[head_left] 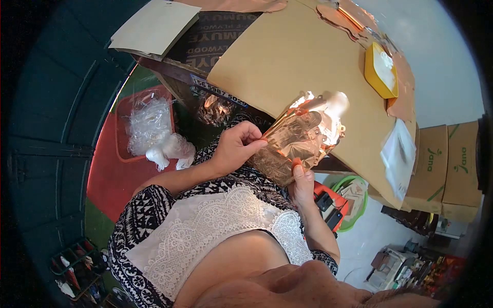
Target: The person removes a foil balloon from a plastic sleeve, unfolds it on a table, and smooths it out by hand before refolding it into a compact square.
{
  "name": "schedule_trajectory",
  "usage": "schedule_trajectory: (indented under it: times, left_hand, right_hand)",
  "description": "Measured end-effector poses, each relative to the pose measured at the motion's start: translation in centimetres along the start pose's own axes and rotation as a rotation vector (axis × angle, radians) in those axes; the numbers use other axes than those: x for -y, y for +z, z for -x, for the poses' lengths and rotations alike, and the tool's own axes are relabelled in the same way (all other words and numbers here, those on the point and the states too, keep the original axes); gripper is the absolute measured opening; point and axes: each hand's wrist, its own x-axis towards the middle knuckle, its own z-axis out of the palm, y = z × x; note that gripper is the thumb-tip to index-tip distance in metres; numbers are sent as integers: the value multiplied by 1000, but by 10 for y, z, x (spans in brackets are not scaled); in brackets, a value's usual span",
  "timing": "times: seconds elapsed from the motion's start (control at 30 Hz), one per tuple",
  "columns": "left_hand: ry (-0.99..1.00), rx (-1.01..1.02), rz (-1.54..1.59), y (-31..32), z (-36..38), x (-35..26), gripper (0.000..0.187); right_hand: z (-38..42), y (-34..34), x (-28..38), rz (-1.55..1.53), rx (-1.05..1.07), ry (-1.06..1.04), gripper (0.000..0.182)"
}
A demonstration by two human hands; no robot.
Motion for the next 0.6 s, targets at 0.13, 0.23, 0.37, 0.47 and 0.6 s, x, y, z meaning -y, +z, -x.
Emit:
schedule_trajectory:
  times: [0.13,0.23,0.37,0.47,0.6]
  left_hand:
    - [14,-9,34,1,-1,2,13]
    - [0,-12,75,2,-2,5,13]
    - [-9,-6,84,2,-2,4,9]
    - [-32,1,96,0,-1,-1,6]
    - [-4,-26,84,1,-1,-1,7]
  right_hand:
    - [0,-2,-1,23,20,-7,25]
    - [0,-1,-1,29,13,-6,24]
    - [-1,-2,-3,31,18,-10,22]
    - [1,-2,-2,43,21,-8,21]
    - [2,2,2,59,20,-16,22]
